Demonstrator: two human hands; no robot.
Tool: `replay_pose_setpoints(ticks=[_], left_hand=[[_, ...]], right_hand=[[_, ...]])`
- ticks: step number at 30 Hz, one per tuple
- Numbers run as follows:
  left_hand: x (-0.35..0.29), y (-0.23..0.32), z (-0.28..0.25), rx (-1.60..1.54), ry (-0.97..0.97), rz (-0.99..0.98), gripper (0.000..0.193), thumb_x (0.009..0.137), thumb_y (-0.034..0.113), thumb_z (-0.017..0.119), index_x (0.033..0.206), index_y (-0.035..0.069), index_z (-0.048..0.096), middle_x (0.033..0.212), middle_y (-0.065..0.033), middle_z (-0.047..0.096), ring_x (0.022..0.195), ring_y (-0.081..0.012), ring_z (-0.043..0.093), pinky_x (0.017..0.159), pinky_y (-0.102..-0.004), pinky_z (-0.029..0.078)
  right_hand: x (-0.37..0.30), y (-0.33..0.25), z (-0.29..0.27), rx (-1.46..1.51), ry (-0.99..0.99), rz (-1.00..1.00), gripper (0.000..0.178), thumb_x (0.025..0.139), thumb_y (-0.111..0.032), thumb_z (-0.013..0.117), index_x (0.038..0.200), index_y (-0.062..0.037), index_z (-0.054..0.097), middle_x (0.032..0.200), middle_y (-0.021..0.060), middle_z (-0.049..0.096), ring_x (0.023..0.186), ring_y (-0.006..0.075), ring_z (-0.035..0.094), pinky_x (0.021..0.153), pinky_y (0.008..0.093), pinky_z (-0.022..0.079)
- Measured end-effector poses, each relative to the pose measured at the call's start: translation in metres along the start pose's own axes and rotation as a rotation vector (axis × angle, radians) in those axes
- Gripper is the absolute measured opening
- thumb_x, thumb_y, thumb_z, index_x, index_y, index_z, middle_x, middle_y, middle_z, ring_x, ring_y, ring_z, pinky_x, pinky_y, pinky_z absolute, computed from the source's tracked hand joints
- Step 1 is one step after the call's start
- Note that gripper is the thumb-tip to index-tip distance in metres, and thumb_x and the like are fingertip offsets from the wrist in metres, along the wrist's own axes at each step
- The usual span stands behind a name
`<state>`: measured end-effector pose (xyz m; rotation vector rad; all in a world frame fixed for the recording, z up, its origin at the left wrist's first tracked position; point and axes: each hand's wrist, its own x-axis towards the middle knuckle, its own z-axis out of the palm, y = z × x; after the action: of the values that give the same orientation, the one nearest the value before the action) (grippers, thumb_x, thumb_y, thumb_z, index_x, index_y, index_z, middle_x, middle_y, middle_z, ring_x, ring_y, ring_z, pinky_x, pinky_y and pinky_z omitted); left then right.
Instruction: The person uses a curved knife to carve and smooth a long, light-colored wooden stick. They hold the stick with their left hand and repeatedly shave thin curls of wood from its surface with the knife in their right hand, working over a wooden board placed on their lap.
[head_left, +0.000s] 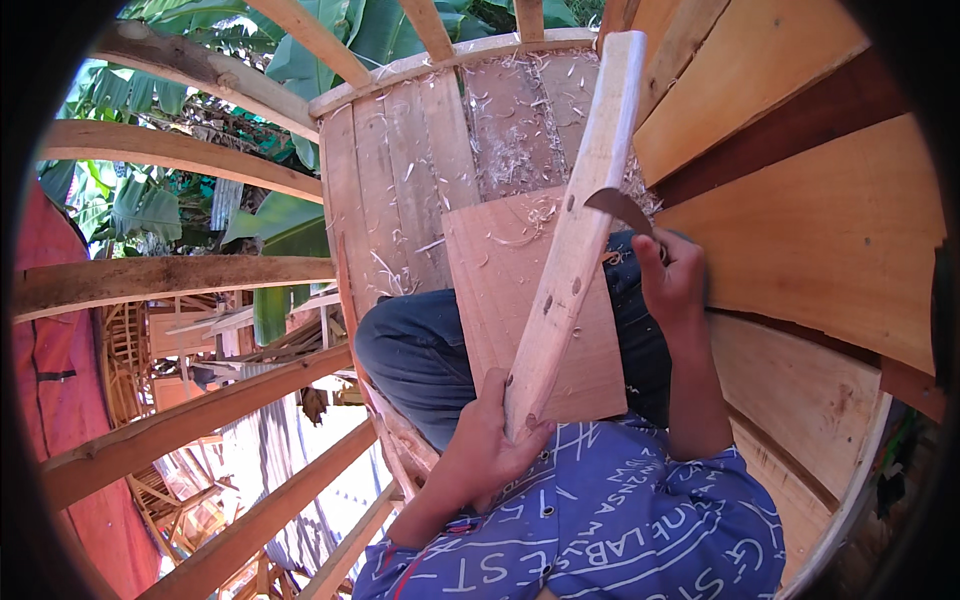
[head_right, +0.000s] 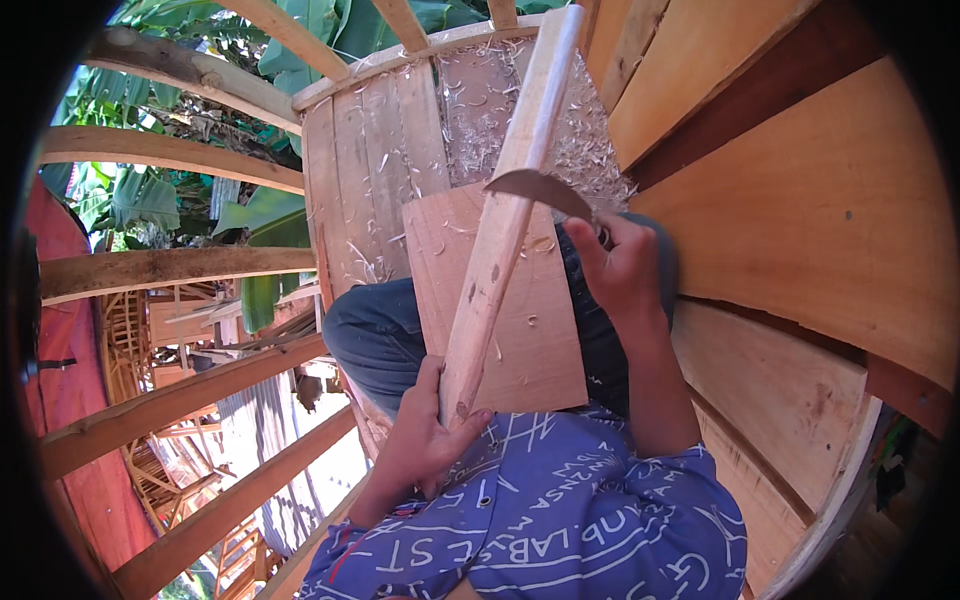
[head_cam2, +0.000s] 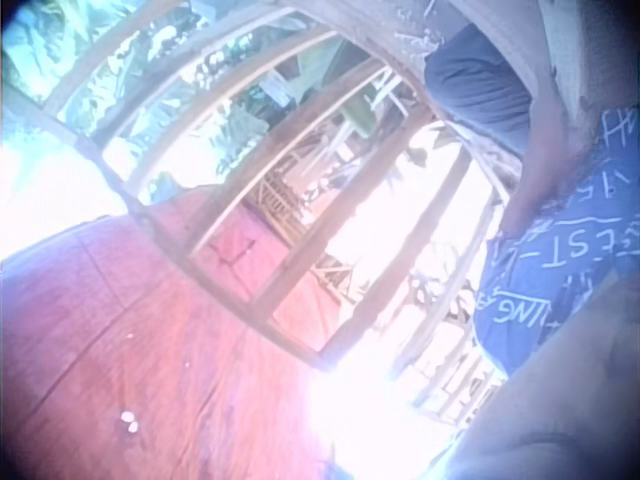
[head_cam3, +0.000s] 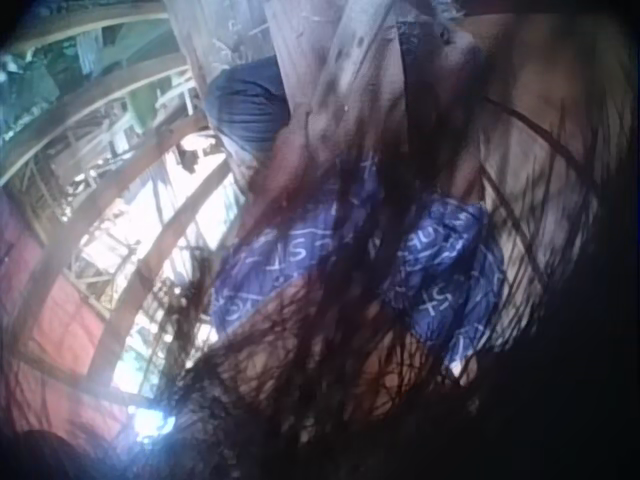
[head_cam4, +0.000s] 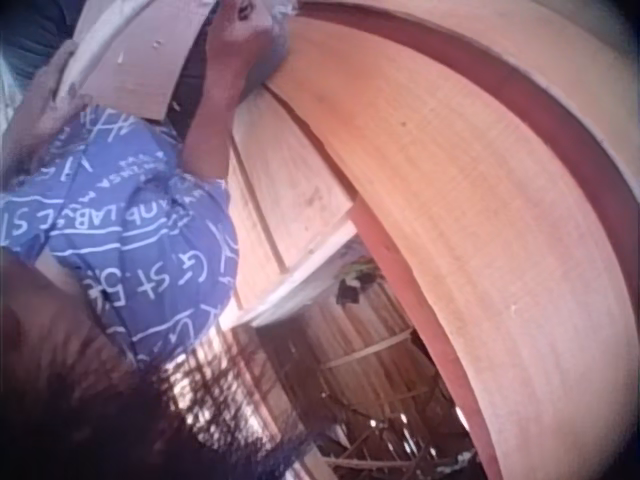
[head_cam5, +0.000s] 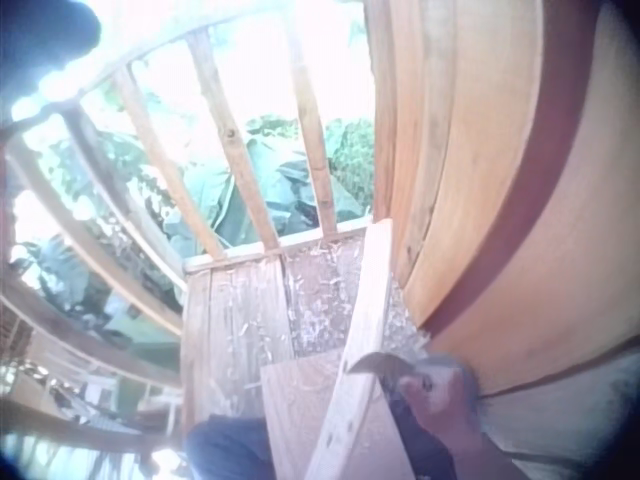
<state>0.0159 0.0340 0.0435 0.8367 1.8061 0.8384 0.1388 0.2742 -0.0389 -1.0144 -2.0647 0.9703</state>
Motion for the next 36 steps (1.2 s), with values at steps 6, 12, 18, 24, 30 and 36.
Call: replay_pose_setpoints(ticks=[6, 12, 18, 24, 30, 36], left_hand=[[-0.004, -0.003, 0.01, 0.043, -0.045, -0.031, 0.067, 0.08, 0.034, 0.075, 0.12, -0.004, 0.038, 0.087, -0.0311, 0.062, 0.081, -0.0417, 0.067, 0.072, -0.0419, 0.051], [0.028, -0.01, 0.004, 0.004, 0.213, 0.052, 0.069, 0.074, 0.031, 0.081, 0.118, -0.001, 0.039, 0.093, -0.0236, 0.062, 0.087, -0.0329, 0.067, 0.075, -0.0374, 0.051], [0.036, -0.007, 0.015, 0.097, 0.195, 0.231, 0.067, 0.076, 0.035, 0.079, 0.117, -0.002, 0.04, 0.089, -0.0263, 0.062, 0.082, -0.0437, 0.066, 0.067, -0.0444, 0.052], [0.026, -0.006, 0.011, 0.272, 0.148, 0.074, 0.071, 0.07, 0.033, 0.081, 0.122, 0.003, 0.043, 0.087, -0.0236, 0.063, 0.082, -0.0392, 0.067, 0.068, -0.0444, 0.052], [0.033, -0.027, 0.017, -0.007, 0.154, 0.156, 0.058, 0.072, 0.016, 0.07, 0.121, 0.0, 0.045, 0.078, -0.0155, 0.059, 0.064, -0.0279, 0.063, 0.062, -0.0382, 0.051], [0.035, -0.015, -0.003, -0.528, -0.063, -0.038, 0.057, 0.075, 0.011, 0.069, 0.126, 0.0, 0.048, 0.081, -0.0021, 0.051, 0.073, -0.0108, 0.049, 0.065, -0.0264, 0.043]], right_hand=[[0.013, 0.025, -0.033, 0.124, 0.003, 0.09, 0.056, 0.098, -0.048, 0.05, 0.061, -0.0076, 0.04, 0.056, -0.005, 0.035, 0.053, 0.0033, 0.031, 0.048, 0.0242, 0.024], [-0.059, -0.022, 0.017, 0.652, -0.517, 0.306, 0.051, 0.085, -0.051, 0.068, 0.092, -0.002, 0.059, 0.065, -0.0069, 0.045, 0.06, 0.0015, 0.038, 0.05, 0.0217, 0.028], [-0.076, -0.057, 0.041, 1.0, -0.363, 0.475, 0.039, 0.088, -0.026, 0.07, 0.111, 0.0018, 0.055, 0.072, -0.0023, 0.057, 0.066, 0.002, 0.054, 0.056, 0.02, 0.043], [-0.069, -0.041, 0.03, 0.935, -0.322, 0.554, 0.023, 0.09, -0.014, 0.067, 0.105, 0.0007, 0.056, 0.075, -0.0008, 0.06, 0.062, 0.003, 0.054, 0.055, 0.0212, 0.045], [-0.063, -0.032, 0.032, 0.799, -0.305, 0.29, 0.036, 0.093, -0.038, 0.061, 0.091, -0.0027, 0.054, 0.06, -0.0027, 0.05, 0.047, 0.0034, 0.044, 0.042, 0.0204, 0.03], [-0.053, -0.021, 0.021, 0.545, -0.445, 0.056, 0.063, 0.091, -0.061, 0.052, 0.066, -0.0038, 0.047, 0.053, -0.0013, 0.043, 0.045, 0.0069, 0.039, 0.042, 0.0248, 0.027]])
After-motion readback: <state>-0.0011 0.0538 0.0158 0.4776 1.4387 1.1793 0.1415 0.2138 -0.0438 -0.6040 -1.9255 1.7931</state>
